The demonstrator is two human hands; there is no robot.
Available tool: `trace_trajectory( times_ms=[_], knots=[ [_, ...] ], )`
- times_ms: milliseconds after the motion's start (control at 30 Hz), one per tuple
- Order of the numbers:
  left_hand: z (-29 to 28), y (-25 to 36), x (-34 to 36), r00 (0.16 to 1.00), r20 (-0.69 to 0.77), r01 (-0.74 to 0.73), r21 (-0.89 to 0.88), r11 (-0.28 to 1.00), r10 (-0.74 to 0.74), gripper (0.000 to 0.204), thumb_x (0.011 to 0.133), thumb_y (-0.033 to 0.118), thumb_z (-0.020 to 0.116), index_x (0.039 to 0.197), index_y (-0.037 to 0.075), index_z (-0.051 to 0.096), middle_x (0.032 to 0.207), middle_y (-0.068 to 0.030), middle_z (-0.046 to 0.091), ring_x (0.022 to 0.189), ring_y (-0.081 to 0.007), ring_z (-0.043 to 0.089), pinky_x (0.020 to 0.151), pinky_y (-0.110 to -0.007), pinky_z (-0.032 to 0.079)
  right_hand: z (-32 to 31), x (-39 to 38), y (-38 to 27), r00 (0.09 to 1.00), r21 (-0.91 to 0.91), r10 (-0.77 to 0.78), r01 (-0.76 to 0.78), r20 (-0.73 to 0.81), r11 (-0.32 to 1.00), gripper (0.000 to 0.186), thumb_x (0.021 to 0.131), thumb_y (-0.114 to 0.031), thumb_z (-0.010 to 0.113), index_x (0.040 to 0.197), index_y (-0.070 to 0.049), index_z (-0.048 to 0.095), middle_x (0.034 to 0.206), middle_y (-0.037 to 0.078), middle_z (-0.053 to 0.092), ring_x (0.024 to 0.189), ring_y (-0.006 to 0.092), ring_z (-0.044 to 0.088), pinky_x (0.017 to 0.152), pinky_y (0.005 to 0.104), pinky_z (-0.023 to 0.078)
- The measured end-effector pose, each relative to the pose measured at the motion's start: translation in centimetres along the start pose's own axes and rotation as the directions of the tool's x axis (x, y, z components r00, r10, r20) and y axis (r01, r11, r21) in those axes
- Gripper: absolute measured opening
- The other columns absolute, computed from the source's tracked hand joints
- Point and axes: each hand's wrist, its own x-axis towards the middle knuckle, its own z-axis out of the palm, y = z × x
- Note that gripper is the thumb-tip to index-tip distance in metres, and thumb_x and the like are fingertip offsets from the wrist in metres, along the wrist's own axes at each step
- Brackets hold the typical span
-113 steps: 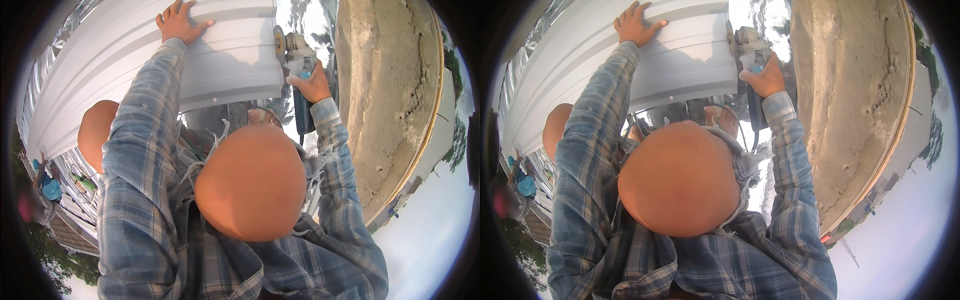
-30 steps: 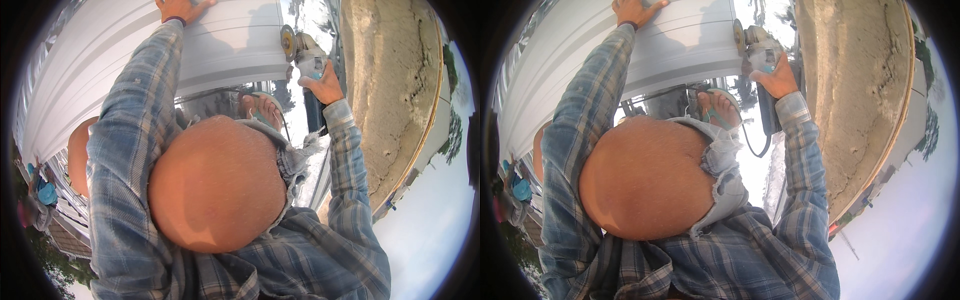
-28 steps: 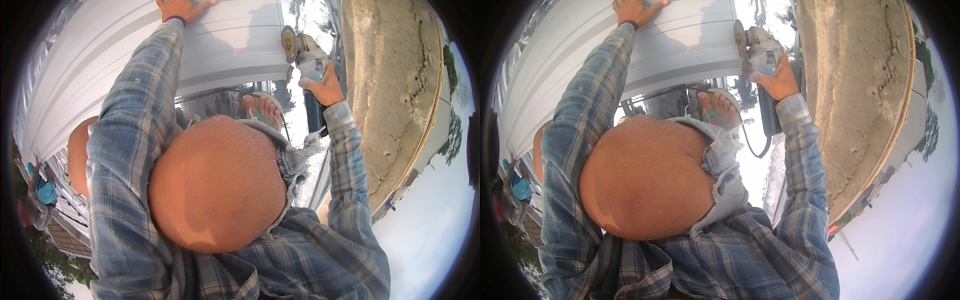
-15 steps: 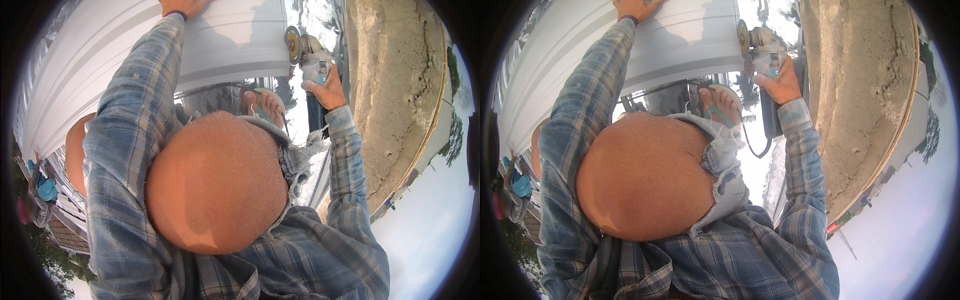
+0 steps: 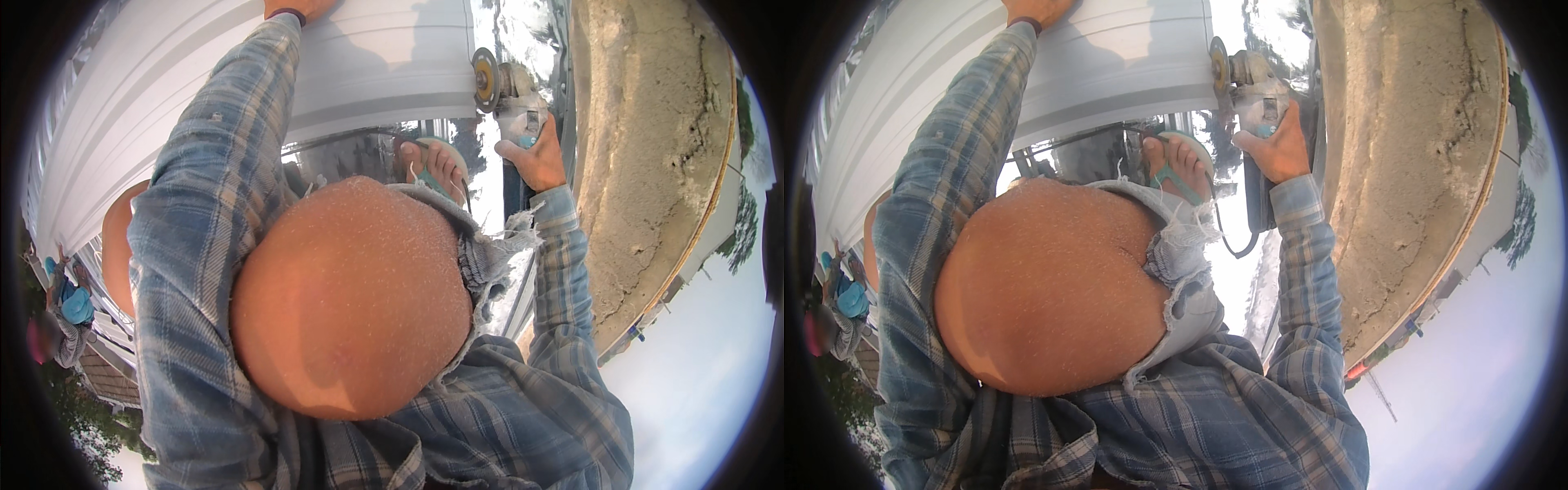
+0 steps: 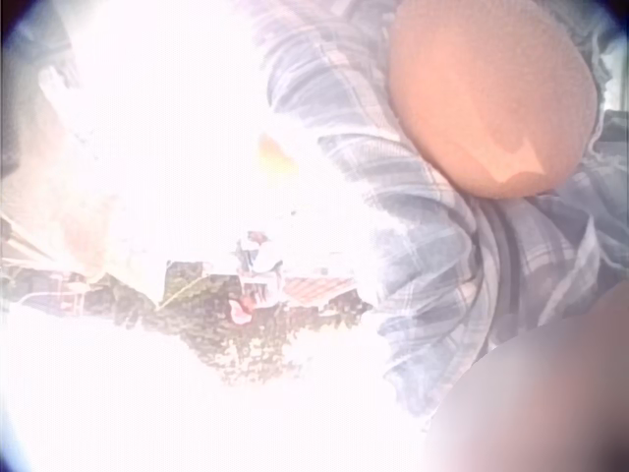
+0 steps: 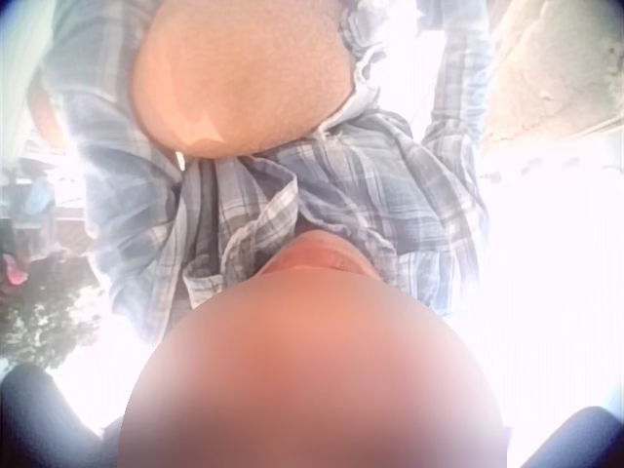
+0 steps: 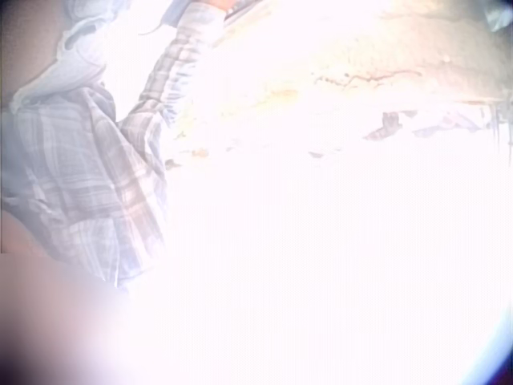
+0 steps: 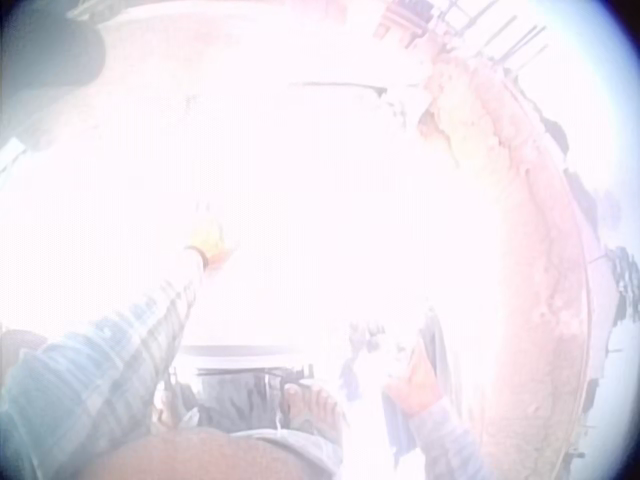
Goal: The person measures and marks a white corrugated roof panel using a spirit level and a red marker, then cuts the panel with an angle grinder. The person adjusts the panel position and continues cutting along the marked line.
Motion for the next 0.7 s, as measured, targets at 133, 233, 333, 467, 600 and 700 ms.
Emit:
trace_trajectory(
  times_ms=[133,233,333,467,600,700],
  knots=[
    [-0.8,0.3,-0.3,0.999,-0.024,0.034,-0.013,0.999,-0.034,0.092,0.092,0.065,0.045,0.142,-0.012,0.045,0.159,-0.0346,0.02,0.15,-0.0497,0.012,0.124,-0.052,0.007,0.3,-0.3,1.1,0.999,-0.012,-0.027,0.026,-0.026,1.0,0.085,0.065,-0.021,0.083,0.136,0.003,0.043,0.115,0.018,0.064,0.106,0.0286,0.064,0.094,0.038,0.051],
    [-2.7,0.7,-0.9,0.998,0.055,0.032,-0.002,0.999,-0.032,0.094,0.091,0.066,0.047,0.143,-0.012,0.044,0.16,-0.0339,0.02,0.15,-0.0484,0.012,0.125,-0.05,0.007,0.4,-0.7,1.2,0.999,-0.018,-0.046,0.045,-0.026,0.999,0.087,0.065,-0.021,0.084,0.137,0.004,0.042,0.115,0.018,0.064,0.105,0.0284,0.065,0.093,0.0379,0.051],
    [-3.5,0.5,-1.4,1.0,0.006,0.014,-0.126,0.992,-0.013,0.094,0.09,0.068,0.048,0.143,-0.01,0.045,0.161,-0.0326,0.019,0.151,-0.0464,0.012,0.125,-0.05,0.007,0.5,-0.9,1.2,0.999,-0.016,-0.04,0.04,-0.022,0.999,0.087,0.065,-0.02,0.084,0.137,0.004,0.042,0.115,0.018,0.065,0.105,0.0277,0.065,0.093,0.0376,0.052],
    [-2.8,0.0,-0.2,1.0,0.024,0.01,-0.039,0.999,-0.009,0.094,0.091,0.069,0.047,0.147,-0.005,0.043,0.162,-0.029,0.019,0.152,-0.0445,0.009,0.125,-0.05,0.006,0.7,-1.2,1.4,0.999,0.012,-0.05,0.05,-0.012,0.999,0.086,0.066,-0.018,0.084,0.137,0.004,0.041,0.115,0.018,0.064,0.105,0.027,0.065,0.093,0.0371,0.052],
    [-2.1,-0.1,-0.1,1.0,0.015,0.008,-0.042,0.999,-0.008,0.09,0.09,0.067,0.048,0.144,-0.004,0.045,0.158,-0.0276,0.022,0.149,-0.0434,0.012,0.123,-0.049,0.008,0.9,-1.3,2.0,0.999,0.006,-0.032,0.032,-0.018,0.999,0.086,0.066,-0.019,0.084,0.137,0.004,0.041,0.115,0.017,0.064,0.104,0.0268,0.064,0.093,0.0369,0.052],
    [-2.1,0.0,-0.2,1.0,0.017,0.004,-0.047,0.999,-0.004,0.087,0.09,0.066,0.05,0.142,-0.003,0.046,0.156,-0.0265,0.024,0.147,-0.0425,0.015,0.122,-0.048,0.01,1.0,-1.2,2.6,0.999,0.005,-0.039,0.039,-0.022,0.999,0.086,0.066,-0.019,0.084,0.137,0.003,0.041,0.116,0.018,0.064,0.105,0.0269,0.064,0.092,0.0369,0.052]
  ],
)
